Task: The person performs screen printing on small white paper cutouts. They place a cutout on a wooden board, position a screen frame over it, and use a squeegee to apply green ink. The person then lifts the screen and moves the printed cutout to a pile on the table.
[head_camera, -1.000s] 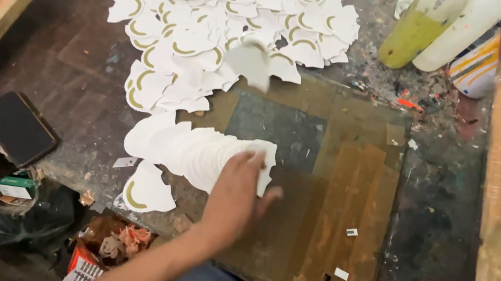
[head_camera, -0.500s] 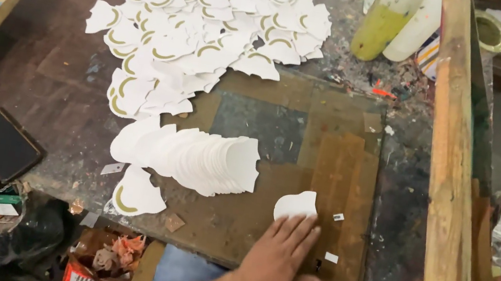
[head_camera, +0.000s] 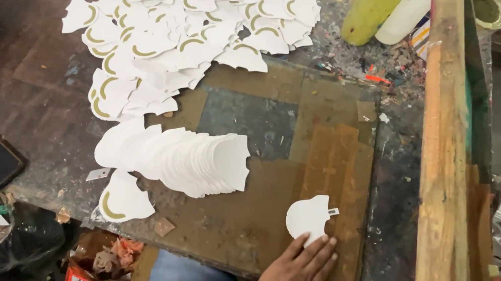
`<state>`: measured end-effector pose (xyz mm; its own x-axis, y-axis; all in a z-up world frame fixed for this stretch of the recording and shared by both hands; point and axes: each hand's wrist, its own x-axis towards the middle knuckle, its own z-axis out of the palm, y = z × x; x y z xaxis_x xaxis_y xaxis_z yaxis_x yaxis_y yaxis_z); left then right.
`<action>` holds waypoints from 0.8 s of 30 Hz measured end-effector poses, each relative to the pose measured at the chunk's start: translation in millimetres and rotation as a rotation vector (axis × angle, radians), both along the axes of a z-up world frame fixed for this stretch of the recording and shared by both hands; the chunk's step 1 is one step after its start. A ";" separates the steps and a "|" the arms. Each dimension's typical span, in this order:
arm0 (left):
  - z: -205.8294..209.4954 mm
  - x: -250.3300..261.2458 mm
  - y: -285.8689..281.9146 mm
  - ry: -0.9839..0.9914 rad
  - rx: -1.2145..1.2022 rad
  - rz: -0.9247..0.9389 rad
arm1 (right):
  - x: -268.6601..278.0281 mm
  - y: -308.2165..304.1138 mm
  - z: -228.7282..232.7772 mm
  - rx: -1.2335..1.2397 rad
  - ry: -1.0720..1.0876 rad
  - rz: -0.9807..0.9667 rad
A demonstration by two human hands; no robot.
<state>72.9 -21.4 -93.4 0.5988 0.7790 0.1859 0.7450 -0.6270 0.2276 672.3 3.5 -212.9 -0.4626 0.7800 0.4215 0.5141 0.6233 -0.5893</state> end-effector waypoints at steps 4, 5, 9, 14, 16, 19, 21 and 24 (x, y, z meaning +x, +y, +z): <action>-2.1 -24.0 -9.0 -0.069 0.013 -0.116 | -35.4 2.7 -7.3 -0.013 -0.002 -0.008; 19.4 -35.5 -6.3 -0.283 -0.136 -0.110 | -44.6 -5.8 -2.4 -0.026 -0.005 -0.013; 132.6 -79.9 7.1 -0.950 -0.710 0.199 | -202.9 -14.4 58.4 -0.057 -0.060 -0.022; 116.7 -93.1 8.8 -1.087 -0.737 0.485 | -354.0 -15.4 68.9 -0.220 0.129 -0.132; 109.4 -92.5 13.1 -0.889 -0.851 0.787 | -396.7 -31.5 116.1 -0.010 0.078 -0.027; 66.9 -93.0 9.1 -0.658 -0.960 0.923 | -409.7 -36.2 107.3 0.004 0.025 0.019; 11.9 -93.7 -0.8 -0.692 -0.296 0.675 | -418.5 -35.3 105.5 -0.187 0.016 -0.054; 26.6 -95.4 -0.8 -0.642 -0.415 0.716 | -438.5 -10.4 123.1 -0.245 -0.086 -0.117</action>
<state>-22.5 -22.2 -66.8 -0.1442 0.9879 -0.0573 0.5745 0.1307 0.8080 233.8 -6.8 -89.8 -0.3896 0.9038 0.1770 0.6284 0.4014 -0.6664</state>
